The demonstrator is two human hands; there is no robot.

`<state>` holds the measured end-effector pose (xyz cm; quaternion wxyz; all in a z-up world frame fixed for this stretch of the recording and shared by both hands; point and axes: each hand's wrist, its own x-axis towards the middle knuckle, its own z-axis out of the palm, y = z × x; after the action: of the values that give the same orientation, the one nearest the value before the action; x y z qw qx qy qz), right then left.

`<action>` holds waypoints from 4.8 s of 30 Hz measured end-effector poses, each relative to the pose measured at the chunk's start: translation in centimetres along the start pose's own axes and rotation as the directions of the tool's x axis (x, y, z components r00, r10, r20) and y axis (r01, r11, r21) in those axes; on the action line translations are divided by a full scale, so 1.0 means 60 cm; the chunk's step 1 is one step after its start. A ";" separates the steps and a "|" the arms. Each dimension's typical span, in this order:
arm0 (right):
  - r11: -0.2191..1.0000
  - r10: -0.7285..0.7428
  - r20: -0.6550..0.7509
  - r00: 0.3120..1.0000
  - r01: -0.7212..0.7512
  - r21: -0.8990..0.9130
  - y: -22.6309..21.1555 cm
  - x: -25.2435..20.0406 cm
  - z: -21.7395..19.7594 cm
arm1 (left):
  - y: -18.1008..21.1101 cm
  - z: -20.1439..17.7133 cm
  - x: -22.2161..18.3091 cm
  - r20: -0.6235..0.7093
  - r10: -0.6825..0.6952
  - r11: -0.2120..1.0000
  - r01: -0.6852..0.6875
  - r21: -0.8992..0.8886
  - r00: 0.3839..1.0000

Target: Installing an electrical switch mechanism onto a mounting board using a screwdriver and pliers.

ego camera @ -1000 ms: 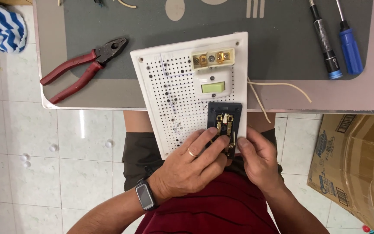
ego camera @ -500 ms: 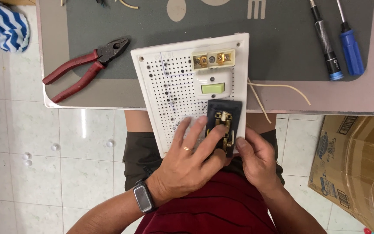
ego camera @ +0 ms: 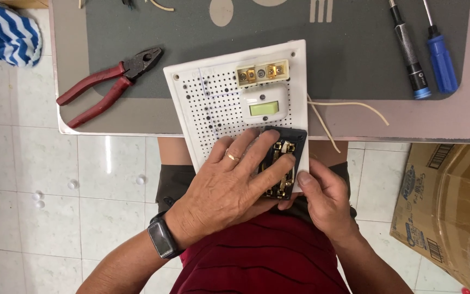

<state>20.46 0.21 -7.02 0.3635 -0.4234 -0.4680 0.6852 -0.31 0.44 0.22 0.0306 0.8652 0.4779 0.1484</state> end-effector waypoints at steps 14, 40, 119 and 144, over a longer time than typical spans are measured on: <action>0.999 0.029 -0.037 0.999 -0.027 0.033 -0.004 0.001 0.005 | 0.013 0.036 -0.025 -0.195 -0.081 0.996 0.089 0.031 0.978; 0.997 0.060 -0.051 0.997 -0.057 0.061 0.012 0.000 0.009 | 0.019 0.074 -0.073 -0.378 -0.109 0.991 0.128 0.025 0.919; 0.986 0.072 -0.042 0.997 -0.065 0.153 -0.023 -0.013 0.004 | 0.023 0.041 -0.054 -0.091 -0.064 0.996 0.070 0.063 0.994; 0.993 0.020 0.050 0.999 -0.026 0.117 -0.009 -0.013 -0.010 | 0.030 0.040 -0.044 -0.162 -0.107 0.994 0.109 0.005 0.981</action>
<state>21.37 -0.12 -6.43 0.3685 -0.3896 -0.4306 0.7259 0.55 -2.55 -2.33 -0.0061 0.8234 0.5261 0.2126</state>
